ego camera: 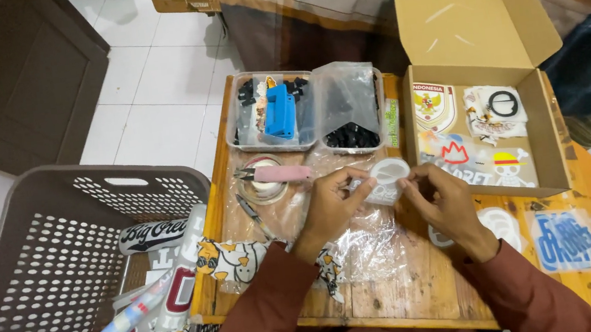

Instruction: The person places stickers into small plastic bags, then places the bags into a cardboard box.

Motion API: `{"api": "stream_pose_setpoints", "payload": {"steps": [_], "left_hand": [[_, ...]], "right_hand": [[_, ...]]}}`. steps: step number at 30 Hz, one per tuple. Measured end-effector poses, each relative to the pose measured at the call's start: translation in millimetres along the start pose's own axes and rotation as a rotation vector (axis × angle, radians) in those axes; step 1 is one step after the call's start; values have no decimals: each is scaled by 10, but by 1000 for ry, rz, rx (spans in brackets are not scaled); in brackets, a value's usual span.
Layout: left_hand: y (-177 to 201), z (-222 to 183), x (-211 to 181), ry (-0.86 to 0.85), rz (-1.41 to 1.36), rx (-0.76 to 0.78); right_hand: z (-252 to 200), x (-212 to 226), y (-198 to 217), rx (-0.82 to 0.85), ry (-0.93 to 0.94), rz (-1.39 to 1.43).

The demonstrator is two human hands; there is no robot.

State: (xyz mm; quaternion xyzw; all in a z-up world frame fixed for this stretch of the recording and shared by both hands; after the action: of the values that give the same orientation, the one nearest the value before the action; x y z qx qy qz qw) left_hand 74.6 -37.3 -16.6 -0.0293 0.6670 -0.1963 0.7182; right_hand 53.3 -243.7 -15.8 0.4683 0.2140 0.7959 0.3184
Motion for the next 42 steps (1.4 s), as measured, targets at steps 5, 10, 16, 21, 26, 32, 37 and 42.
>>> {"api": "stream_pose_setpoints", "payload": {"steps": [5, 10, 16, 21, 26, 32, 37, 42], "left_hand": [[27, 9, 16, 1, 18, -3], [17, 7, -10, -3, 18, 5], [34, 11, -16, -29, 25, 8], [42, 29, 2, -38, 24, 15], [65, 39, 0, -50, 26, 15], [30, 41, 35, -58, 58, 8], [86, 50, 129, -83, 96, -19], [71, 59, 102, -102, 126, -15]], "right_hand": [[20, 69, 3, 1, 37, -12], [9, 93, 6, -6, 60, -13], [-1, 151, -4, -1, 86, -92], [-37, 113, -21, -8, 89, -106], [-52, 77, -51, -12, 107, -46], [-76, 29, -30, -20, 110, -115], [-62, 193, -14, -25, 176, -49], [-39, 212, 11, -42, 198, -58]]}}
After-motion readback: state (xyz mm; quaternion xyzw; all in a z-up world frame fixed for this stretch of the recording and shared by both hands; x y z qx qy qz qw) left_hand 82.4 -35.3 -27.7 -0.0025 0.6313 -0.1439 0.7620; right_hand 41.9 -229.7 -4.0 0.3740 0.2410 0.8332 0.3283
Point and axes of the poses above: each hand's wrist, its own z-axis towards the middle knuckle, its own y-axis out of the back of the hand, x = y × z, the point moved 8 cm from there along z, towards the middle knuckle, and after that the axes turned 7 degrees about -z, right-handed, at the moved point
